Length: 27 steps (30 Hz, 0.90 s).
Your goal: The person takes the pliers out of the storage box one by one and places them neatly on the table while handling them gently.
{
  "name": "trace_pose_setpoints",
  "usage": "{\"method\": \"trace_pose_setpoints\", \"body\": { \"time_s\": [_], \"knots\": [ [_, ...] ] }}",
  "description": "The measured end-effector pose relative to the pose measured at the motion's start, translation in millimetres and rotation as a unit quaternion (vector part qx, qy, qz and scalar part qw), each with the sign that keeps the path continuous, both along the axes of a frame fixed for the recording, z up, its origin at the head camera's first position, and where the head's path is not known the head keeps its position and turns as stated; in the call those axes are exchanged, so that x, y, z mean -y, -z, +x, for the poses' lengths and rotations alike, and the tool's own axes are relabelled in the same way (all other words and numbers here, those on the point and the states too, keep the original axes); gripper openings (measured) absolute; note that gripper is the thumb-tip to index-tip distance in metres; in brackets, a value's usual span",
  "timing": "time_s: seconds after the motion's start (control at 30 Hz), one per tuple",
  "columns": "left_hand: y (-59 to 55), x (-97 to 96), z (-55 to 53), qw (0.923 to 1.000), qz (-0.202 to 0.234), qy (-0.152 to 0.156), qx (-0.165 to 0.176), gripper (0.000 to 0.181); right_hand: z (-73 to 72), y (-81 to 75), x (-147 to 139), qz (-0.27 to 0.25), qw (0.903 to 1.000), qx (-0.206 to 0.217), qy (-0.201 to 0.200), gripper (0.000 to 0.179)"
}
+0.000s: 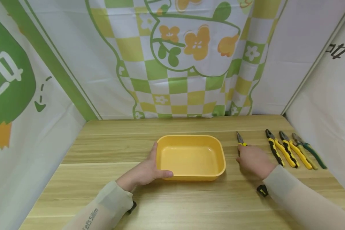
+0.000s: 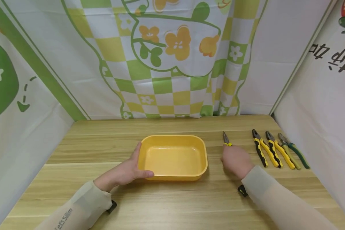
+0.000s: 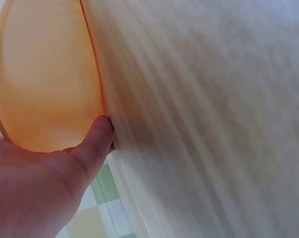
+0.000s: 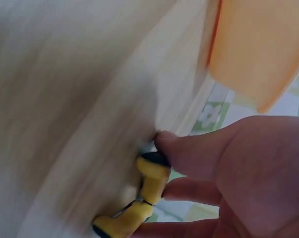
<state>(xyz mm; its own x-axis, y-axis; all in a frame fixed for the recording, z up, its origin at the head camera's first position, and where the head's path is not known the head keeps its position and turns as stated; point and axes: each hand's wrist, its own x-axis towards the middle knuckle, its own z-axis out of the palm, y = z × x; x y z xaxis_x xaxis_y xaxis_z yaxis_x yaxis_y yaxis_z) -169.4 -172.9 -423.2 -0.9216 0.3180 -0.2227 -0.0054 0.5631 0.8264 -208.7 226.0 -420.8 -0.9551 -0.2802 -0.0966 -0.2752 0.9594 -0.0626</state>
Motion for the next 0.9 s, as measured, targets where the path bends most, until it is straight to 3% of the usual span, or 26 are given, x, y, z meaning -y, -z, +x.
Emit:
{"method": "trace_pose_setpoints", "body": {
  "time_s": [0.17,0.53,0.9],
  "knots": [
    [0.0,0.3,0.0,1.0,0.004,-0.004,-0.001,0.138,1.5,1.4,-18,0.035,0.999,-0.007,0.028,0.053],
    [1.3,0.9,0.2,0.9999,0.007,-0.008,-0.004,0.139,3.9,3.0,-59,0.083,0.9924,-0.088,-0.024,0.053],
    [2.8,1.5,-0.1,1.0,-0.002,-0.001,-0.001,0.138,8.4,0.2,-68,0.032,0.9986,-0.042,0.007,0.056]
  ]
}}
